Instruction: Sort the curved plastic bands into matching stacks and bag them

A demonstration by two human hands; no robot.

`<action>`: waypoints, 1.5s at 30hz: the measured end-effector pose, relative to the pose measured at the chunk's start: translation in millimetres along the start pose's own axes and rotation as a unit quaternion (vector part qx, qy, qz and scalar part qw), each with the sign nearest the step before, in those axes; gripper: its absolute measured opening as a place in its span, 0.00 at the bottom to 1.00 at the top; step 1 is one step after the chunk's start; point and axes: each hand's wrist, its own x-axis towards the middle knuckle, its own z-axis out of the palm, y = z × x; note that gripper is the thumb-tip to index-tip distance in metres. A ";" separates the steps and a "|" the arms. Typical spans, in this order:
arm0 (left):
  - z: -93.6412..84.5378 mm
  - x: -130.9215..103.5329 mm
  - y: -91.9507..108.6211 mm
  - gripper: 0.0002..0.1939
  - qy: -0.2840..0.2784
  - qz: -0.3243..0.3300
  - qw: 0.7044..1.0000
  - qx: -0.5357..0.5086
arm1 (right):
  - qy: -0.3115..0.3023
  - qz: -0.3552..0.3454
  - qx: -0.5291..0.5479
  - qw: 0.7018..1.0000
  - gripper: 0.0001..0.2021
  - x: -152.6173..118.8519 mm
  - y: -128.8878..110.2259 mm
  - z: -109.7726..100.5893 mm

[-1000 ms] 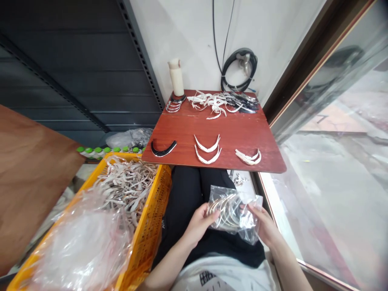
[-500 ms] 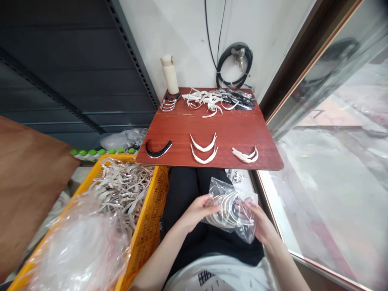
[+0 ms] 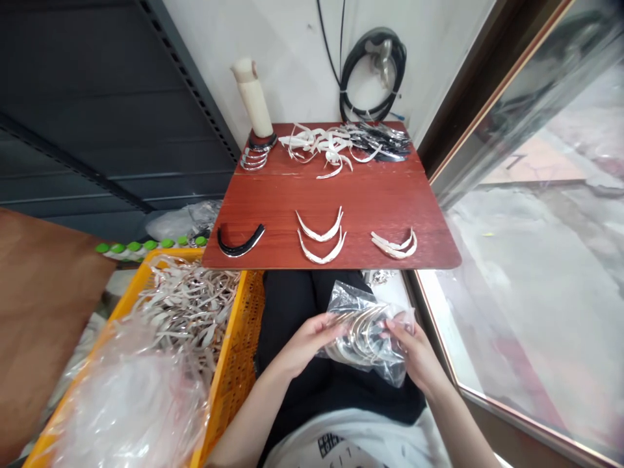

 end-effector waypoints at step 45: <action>0.4 6.4 -12.4 0.19 0.080 0.032 0.983 0.161 | 0.055 0.000 0.017 0.998 0.16 3.0 6.5 8.4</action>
